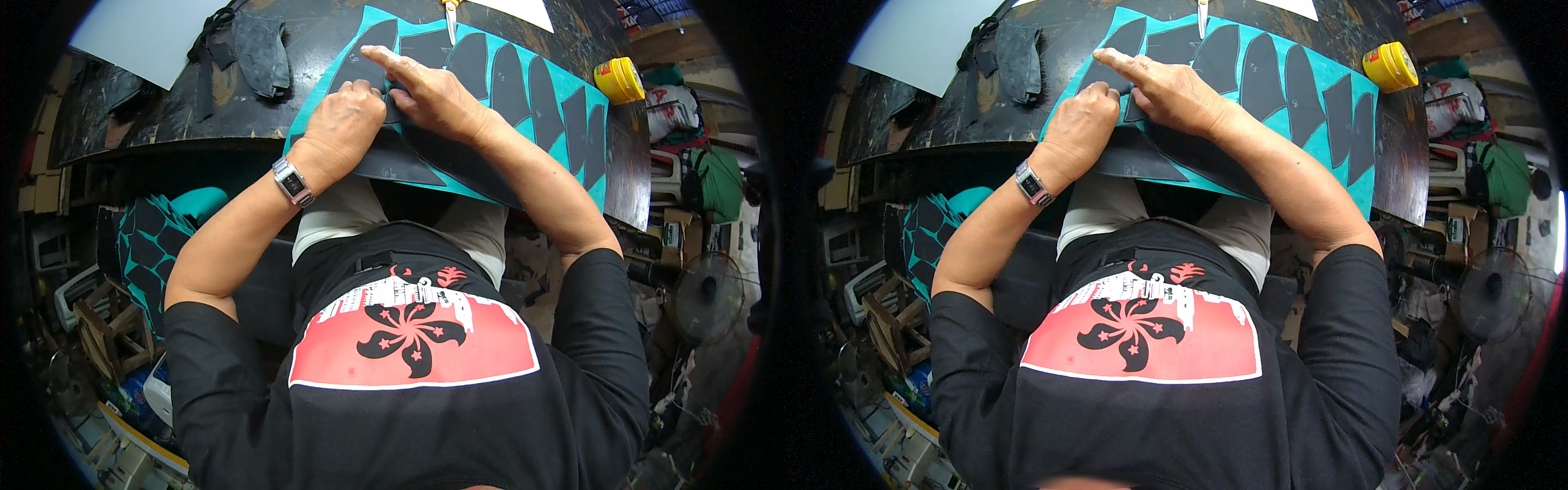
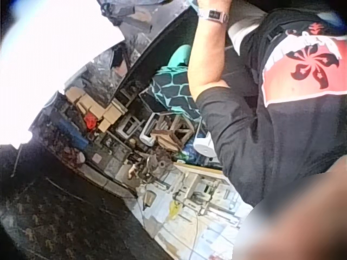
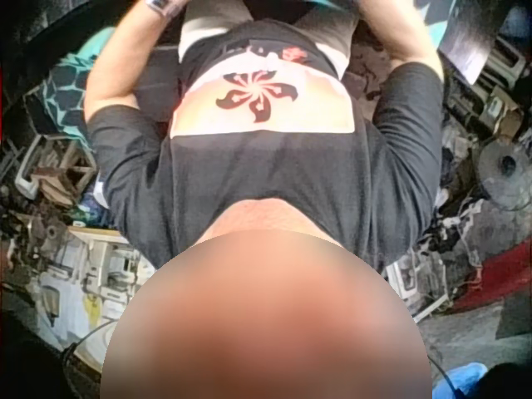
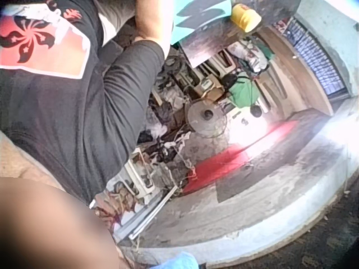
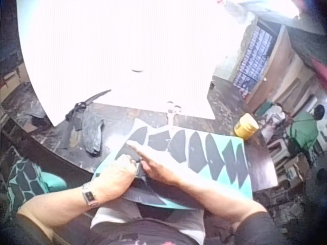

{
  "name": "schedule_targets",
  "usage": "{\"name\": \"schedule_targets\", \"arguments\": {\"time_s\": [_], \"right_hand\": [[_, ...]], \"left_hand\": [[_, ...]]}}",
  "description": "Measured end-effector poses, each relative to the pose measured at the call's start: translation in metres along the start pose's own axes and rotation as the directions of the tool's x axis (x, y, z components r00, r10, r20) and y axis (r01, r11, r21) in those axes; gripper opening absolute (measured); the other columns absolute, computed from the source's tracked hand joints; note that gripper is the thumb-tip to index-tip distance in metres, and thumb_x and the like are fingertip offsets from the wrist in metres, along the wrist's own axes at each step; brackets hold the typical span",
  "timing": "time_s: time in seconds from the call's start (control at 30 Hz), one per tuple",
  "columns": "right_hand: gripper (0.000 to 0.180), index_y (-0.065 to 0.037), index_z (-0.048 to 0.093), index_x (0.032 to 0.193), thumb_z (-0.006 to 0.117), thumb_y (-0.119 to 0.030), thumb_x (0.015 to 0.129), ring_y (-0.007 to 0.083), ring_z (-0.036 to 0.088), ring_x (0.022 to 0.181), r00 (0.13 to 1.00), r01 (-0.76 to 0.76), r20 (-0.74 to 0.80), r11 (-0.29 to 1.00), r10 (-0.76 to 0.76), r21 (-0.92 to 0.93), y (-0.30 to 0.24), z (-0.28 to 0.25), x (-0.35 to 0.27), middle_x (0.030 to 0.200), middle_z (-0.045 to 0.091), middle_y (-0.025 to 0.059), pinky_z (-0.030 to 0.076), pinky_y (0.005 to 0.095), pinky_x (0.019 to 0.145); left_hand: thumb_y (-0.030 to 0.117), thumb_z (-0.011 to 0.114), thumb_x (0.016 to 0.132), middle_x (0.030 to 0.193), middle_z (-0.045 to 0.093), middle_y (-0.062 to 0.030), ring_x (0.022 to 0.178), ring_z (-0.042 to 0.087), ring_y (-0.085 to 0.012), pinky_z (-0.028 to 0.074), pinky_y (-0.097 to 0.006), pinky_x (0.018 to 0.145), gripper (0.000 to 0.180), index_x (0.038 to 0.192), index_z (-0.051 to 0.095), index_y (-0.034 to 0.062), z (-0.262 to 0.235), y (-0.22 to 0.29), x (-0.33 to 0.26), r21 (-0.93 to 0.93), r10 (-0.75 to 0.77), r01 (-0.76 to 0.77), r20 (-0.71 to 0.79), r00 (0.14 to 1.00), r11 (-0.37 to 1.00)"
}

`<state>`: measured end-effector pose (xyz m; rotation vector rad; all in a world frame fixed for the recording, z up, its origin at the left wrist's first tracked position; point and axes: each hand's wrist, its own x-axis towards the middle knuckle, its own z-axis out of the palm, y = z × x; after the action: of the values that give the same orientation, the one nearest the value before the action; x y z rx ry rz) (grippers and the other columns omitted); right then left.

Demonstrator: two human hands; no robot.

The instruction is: The person assembles a kite by arranging black cutouts on a teal base sheet, applying adhesive from a yellow container, and pressing the pieces into place. The person handles the cutouts and base sheet repeatedly, aligning and securing them on a cluttered workbench.

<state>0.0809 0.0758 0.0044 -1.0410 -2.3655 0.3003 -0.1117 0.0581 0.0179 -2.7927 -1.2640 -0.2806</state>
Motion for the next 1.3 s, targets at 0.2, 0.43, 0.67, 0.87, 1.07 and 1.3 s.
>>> {"name": "schedule_targets", "arguments": {"time_s": [0.2, 0.43, 0.67, 0.87, 1.07, 1.3], "right_hand": [[0.083, -0.022, 0.032, 0.153, 0.068, -0.001, 0.082, 0.0335, 0.069, 0.097, 0.996, -0.023, -0.086, 0.998, 0.028, 0.06, -0.006, 0.002, -0.001, 0.116, 0.065, 0.0161, 0.059, 0.0419, 0.086], [0.078, -0.021, 0.036, 0.151, 0.069, -0.008, 0.082, 0.0303, 0.067, 0.086, 0.985, -0.018, -0.172, 0.99, -0.007, -0.14, -0.019, 0.02, 0.012, 0.094, 0.067, 0.0099, 0.059, 0.0394, 0.072], [0.07, -0.02, 0.039, 0.15, 0.061, -0.004, 0.085, 0.032, 0.067, 0.088, 0.989, -0.006, -0.148, 0.992, -0.012, -0.123, -0.011, 0.024, 0.013, 0.094, 0.068, 0.0105, 0.059, 0.0413, 0.073], [0.077, -0.026, 0.033, 0.153, 0.061, 0.001, 0.087, 0.0333, 0.068, 0.094, 0.996, -0.077, -0.042, 0.997, 0.076, -0.026, -0.003, 0.013, 0.003, 0.101, 0.068, 0.0118, 0.059, 0.0423, 0.079], [0.078, -0.026, 0.03, 0.154, 0.06, 0.002, 0.087, 0.0345, 0.067, 0.095, 0.997, 0.049, -0.059, 0.998, -0.047, 0.047, 0.002, 0.006, -0.002, 0.104, 0.069, 0.0151, 0.058, 0.0445, 0.083], [0.09, -0.028, 0.024, 0.157, 0.066, 0.005, 0.084, 0.0327, 0.068, 0.091, 0.998, -0.062, 0.021, 0.998, 0.062, -0.015, 0.003, 0.008, 0.007, 0.101, 0.069, 0.0125, 0.057, 0.0432, 0.084]], "left_hand": [[0.006, 0.063, 0.084, 0.093, 0.064, -0.0163, 0.087, 0.069, -0.0325, 0.057, -0.039, 0.077, 0.011, 0.093, 0.063, -0.0005, 0.006, -0.009, 0.005, -0.05, -0.04, 0.036, -0.082, 0.996, 0.998], [0.012, 0.071, 0.079, 0.092, 0.065, -0.0141, 0.081, 0.068, -0.0335, 0.056, -0.043, 0.077, 0.012, 0.081, 0.065, 0.0017, 0.013, -0.033, 0.007, -0.35, -0.195, 0.131, -0.155, 0.968, 0.927], [0.015, 0.07, 0.084, 0.1, 0.066, -0.013, 0.087, 0.067, -0.0326, 0.055, -0.041, 0.08, 0.015, 0.094, 0.066, 0.0044, 0.015, -0.043, 0.006, -0.377, -0.136, 0.064, -0.167, 0.977, 0.924], [0.021, 0.069, 0.09, 0.121, 0.065, -0.0125, 0.113, 0.061, -0.0301, 0.05, -0.039, 0.097, 0.033, 0.119, 0.066, 0.0064, 0.016, -0.043, -0.021, -0.326, 0.064, -0.148, -0.257, 0.964, 0.934], [0.026, 0.069, 0.089, 0.12, 0.066, -0.0111, 0.113, 0.062, -0.0274, 0.05, -0.038, 0.096, 0.034, 0.118, 0.069, 0.0065, 0.019, -0.045, -0.023, -0.224, 0.105, -0.176, -0.296, 0.949, 0.959], [0.02, 0.068, 0.09, 0.099, 0.07, -0.0057, 0.09, 0.069, -0.0249, 0.056, -0.035, 0.081, 0.017, 0.099, 0.073, 0.0067, 0.012, -0.039, 0.005, -0.157, 0.045, -0.064, -0.122, 0.991, 0.986]]}}
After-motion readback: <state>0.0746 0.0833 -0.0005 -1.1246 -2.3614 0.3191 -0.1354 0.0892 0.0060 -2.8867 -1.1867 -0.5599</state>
